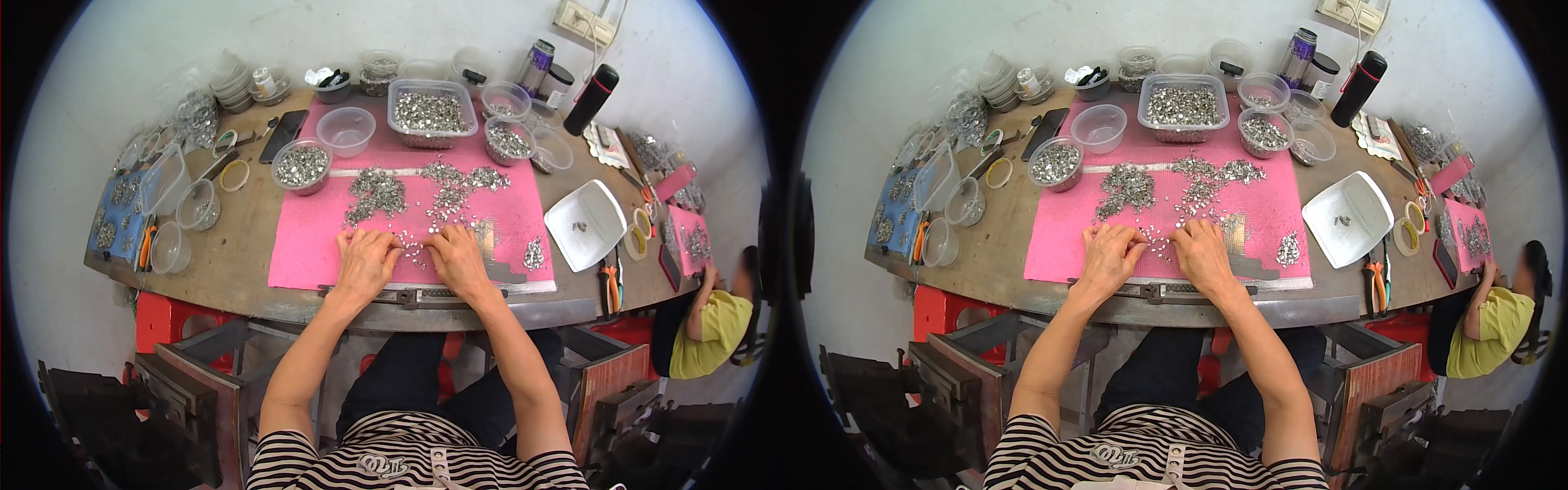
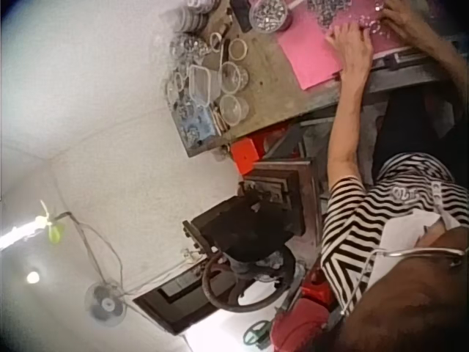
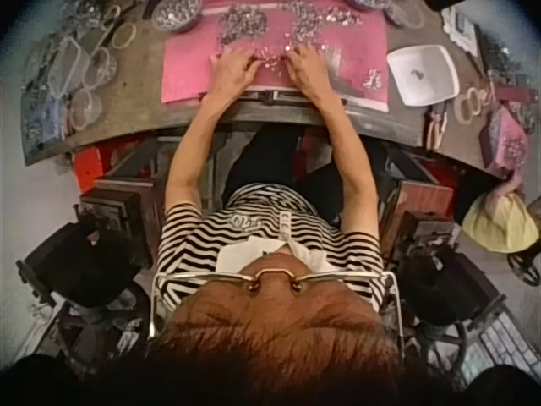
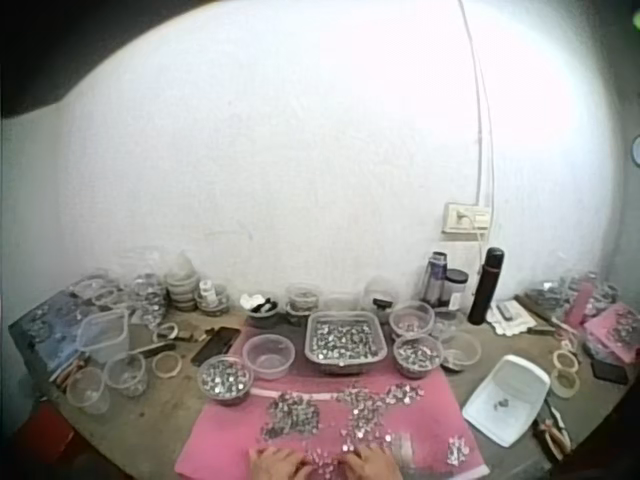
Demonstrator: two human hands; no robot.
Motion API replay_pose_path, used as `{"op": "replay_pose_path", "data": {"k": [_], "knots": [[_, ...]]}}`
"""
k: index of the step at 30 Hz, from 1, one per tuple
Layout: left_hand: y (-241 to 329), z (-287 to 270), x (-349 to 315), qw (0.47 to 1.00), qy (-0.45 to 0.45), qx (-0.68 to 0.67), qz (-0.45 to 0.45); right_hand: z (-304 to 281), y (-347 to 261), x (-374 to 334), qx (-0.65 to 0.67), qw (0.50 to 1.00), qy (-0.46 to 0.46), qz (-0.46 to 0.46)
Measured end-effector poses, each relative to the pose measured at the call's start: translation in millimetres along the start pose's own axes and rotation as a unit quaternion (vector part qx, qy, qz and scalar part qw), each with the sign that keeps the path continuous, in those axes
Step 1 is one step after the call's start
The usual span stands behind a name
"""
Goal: The person sits at a workbench and repeatedly picks up small silver metal pieces, places them into a metal press tool, and presses them. They then remove the pressed pieces and place them into a white container. The process is repeated continuously throughout the clip.
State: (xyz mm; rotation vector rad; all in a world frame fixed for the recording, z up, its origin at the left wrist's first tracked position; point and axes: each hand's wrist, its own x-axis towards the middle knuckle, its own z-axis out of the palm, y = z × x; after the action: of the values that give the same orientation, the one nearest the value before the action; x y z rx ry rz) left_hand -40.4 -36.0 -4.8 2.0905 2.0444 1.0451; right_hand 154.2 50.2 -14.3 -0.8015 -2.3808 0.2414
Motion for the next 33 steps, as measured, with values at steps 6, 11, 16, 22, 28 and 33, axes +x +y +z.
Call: {"op": "replay_pose_path", "data": {"k": [6,11,16,22,28,33], "knots": [[-2.9,5.3,4.3,0.996,0.015,0.041,0.079,1.4,-0.8,4.3,0.018,1.0,0.011,-0.004],[-3.8,1.1,4.0,0.993,-0.005,0.06,0.1,5.9,-1.5,7.8,-0.036,0.999,-0.003,-0.026],[-6.2,2.3,3.8,0.995,-0.008,0.07,0.072,-3.1,-2.1,6.7,-0.022,0.999,-0.009,-0.033],[26.5,-10.5,-15.8,0.994,-0.02,-0.051,0.097,-46.2,-18.7,-39.3,0.134,0.99,-0.02,0.035],[53.3,5.7,-37.8,0.983,-0.021,-0.125,0.135,-45.3,-26.8,-61.7,0.136,0.991,0.005,-0.005],[54.8,12.1,-39.5,0.984,-0.002,-0.116,0.138,-41.8,-27.2,-64.4,0.072,0.996,0.017,-0.05]]}}
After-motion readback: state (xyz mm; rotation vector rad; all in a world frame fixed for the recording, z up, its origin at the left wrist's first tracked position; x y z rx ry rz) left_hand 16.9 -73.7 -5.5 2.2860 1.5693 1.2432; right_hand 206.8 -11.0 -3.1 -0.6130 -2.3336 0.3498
